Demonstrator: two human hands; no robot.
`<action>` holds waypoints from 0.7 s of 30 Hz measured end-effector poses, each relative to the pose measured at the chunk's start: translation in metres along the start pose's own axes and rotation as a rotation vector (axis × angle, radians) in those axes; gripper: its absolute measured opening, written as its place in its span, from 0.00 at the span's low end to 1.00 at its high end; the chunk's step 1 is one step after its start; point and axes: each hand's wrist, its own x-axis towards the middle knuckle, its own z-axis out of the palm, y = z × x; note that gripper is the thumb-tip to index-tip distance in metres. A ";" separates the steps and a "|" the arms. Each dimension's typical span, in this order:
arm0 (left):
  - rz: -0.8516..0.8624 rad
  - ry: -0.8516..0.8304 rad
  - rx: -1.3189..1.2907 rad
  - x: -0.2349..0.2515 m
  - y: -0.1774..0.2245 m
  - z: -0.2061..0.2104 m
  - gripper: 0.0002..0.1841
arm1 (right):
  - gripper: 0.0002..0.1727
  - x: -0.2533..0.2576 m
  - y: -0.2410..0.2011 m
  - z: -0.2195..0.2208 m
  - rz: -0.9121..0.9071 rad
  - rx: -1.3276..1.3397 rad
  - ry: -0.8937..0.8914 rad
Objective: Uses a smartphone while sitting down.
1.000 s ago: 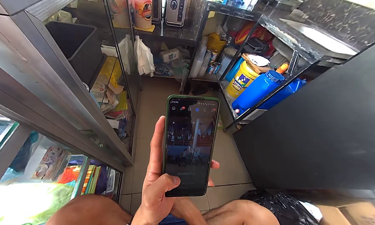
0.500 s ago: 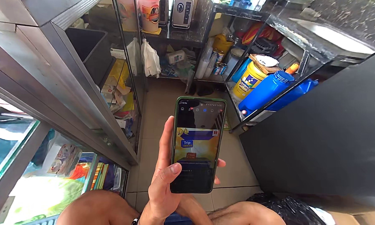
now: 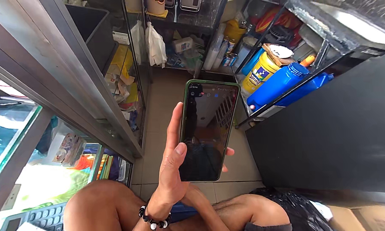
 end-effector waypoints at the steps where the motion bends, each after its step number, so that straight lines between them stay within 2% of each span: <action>1: -0.003 0.001 -0.009 0.000 0.000 -0.001 0.35 | 0.26 -0.002 -0.002 -0.002 0.012 0.003 -0.010; 11: 0.013 -0.001 -0.047 0.000 -0.001 -0.006 0.40 | 0.26 0.006 0.008 0.005 -0.003 0.006 0.006; 16: 0.003 0.002 -0.068 0.000 0.001 -0.005 0.41 | 0.25 -0.003 -0.003 -0.003 0.022 0.026 -0.016; 21: 0.005 -0.024 -0.087 -0.001 -0.002 -0.009 0.48 | 0.25 0.011 0.010 0.009 -0.025 0.023 0.023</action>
